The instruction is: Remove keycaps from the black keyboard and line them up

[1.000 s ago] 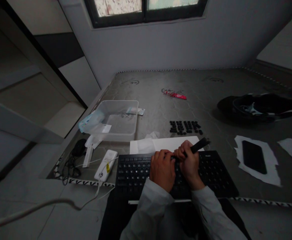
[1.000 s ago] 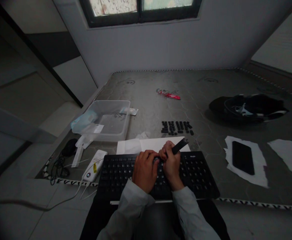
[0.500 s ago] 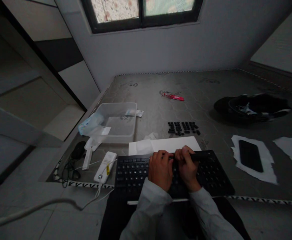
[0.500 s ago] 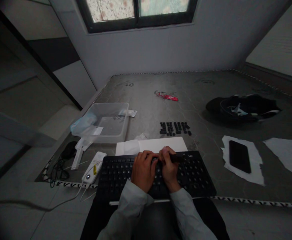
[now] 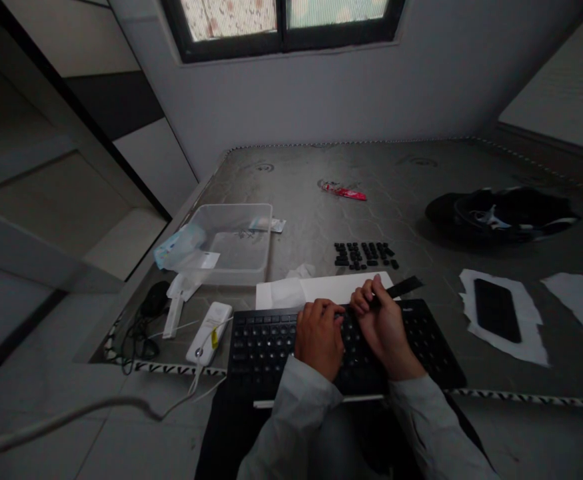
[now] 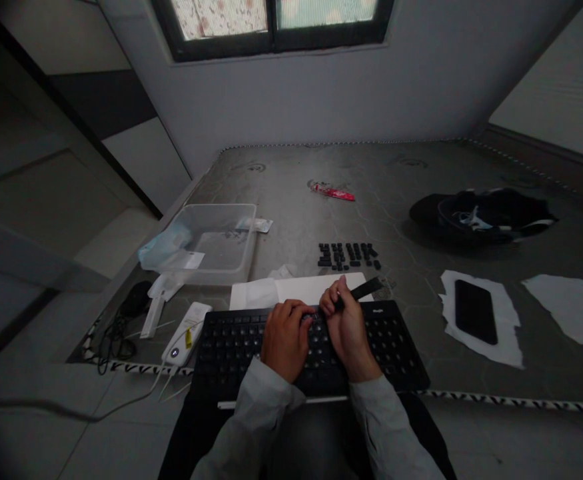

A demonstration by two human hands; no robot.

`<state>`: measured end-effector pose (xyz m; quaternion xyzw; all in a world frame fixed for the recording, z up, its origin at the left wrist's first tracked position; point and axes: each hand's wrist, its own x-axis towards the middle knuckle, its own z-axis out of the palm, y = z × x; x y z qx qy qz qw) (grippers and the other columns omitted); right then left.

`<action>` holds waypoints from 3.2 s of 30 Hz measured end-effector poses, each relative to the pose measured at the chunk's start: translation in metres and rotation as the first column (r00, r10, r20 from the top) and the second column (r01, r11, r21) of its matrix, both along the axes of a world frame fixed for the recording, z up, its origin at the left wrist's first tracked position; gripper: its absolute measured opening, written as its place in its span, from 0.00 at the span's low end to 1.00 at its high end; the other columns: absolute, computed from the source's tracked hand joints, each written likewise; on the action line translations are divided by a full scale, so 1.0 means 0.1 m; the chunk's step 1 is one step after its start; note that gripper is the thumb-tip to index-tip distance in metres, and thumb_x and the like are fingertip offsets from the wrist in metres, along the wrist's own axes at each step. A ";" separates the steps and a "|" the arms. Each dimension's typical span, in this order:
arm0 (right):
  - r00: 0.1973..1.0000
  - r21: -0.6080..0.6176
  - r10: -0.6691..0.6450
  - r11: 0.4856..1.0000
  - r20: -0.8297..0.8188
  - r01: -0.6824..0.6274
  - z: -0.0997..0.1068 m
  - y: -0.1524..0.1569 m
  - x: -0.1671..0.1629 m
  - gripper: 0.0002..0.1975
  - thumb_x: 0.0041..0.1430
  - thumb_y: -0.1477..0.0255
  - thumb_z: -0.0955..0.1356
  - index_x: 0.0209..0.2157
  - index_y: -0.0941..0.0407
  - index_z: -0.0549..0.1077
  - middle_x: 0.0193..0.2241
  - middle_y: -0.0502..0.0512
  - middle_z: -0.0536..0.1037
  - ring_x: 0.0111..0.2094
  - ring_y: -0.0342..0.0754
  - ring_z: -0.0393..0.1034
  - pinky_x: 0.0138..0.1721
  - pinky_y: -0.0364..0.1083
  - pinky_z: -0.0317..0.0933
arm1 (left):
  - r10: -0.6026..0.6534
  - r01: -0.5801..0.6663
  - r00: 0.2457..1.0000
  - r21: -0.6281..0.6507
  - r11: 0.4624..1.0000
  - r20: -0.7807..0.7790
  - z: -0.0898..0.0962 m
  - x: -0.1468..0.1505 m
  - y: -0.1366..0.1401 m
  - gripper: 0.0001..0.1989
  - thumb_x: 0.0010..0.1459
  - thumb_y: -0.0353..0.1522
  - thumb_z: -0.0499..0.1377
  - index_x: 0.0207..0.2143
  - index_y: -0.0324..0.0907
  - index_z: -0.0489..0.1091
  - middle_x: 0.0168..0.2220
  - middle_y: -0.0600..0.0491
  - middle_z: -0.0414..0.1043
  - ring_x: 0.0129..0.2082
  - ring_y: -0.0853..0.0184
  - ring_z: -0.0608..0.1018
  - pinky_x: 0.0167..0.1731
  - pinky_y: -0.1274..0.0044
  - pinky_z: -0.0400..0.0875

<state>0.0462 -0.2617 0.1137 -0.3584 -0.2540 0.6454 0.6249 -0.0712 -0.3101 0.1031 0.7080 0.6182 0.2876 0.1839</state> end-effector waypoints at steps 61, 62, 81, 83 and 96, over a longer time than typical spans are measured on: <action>0.998 0.154 -0.019 0.988 0.063 0.009 -0.30 0.00 -0.12 0.25 0.53 0.59 0.73 0.16 0.54 0.58 0.11 0.39 0.50 0.12 0.35 0.42 0.16 0.41 0.41 | 0.005 -0.005 1.000 -0.003 1.000 0.022 0.01 0.00 0.00 0.10 0.58 0.27 0.59 0.43 0.46 0.69 0.46 0.54 0.70 0.46 0.62 0.70 0.47 0.68 0.65; 0.997 0.167 -0.021 0.986 0.069 0.009 -0.32 -0.02 -0.12 0.24 0.53 0.59 0.72 0.16 0.54 0.58 0.11 0.39 0.51 0.13 0.35 0.42 0.16 0.41 0.42 | -0.001 0.001 1.000 -0.003 1.000 0.018 0.02 -0.01 0.00 0.11 0.58 0.27 0.59 0.43 0.46 0.69 0.46 0.54 0.70 0.46 0.62 0.70 0.47 0.68 0.65; 0.424 0.379 -0.339 0.925 0.840 -0.012 0.30 -0.17 0.54 0.21 0.61 0.56 0.64 0.20 0.53 0.65 0.19 0.48 0.66 0.25 0.45 0.61 0.28 0.44 0.54 | 0.101 -0.153 0.948 0.153 0.976 0.302 0.03 -0.08 -0.02 0.08 0.61 0.27 0.57 0.41 0.45 0.73 0.38 0.55 0.78 0.39 0.66 0.77 0.43 0.73 0.70; 0.210 0.368 -0.342 0.924 0.916 -0.103 0.36 -0.20 0.65 0.19 0.60 0.56 0.64 0.22 0.53 0.70 0.23 0.50 0.73 0.30 0.48 0.67 0.34 0.45 0.57 | 0.104 -0.149 0.956 0.148 0.978 0.275 0.14 -0.12 -0.04 0.06 0.62 0.28 0.57 0.38 0.45 0.73 0.36 0.56 0.78 0.38 0.67 0.77 0.42 0.74 0.70; -0.039 0.150 -0.155 0.982 0.987 -0.113 -0.11 -0.12 1.43 0.13 0.52 0.73 0.62 0.35 0.52 0.76 0.35 0.54 0.81 0.37 0.53 0.74 0.37 0.47 0.60 | 0.216 -0.216 0.967 -0.015 0.976 0.134 0.51 -0.02 1.11 0.08 0.55 0.38 0.64 0.38 0.49 0.78 0.35 0.57 0.80 0.29 0.70 0.78 0.34 0.78 0.70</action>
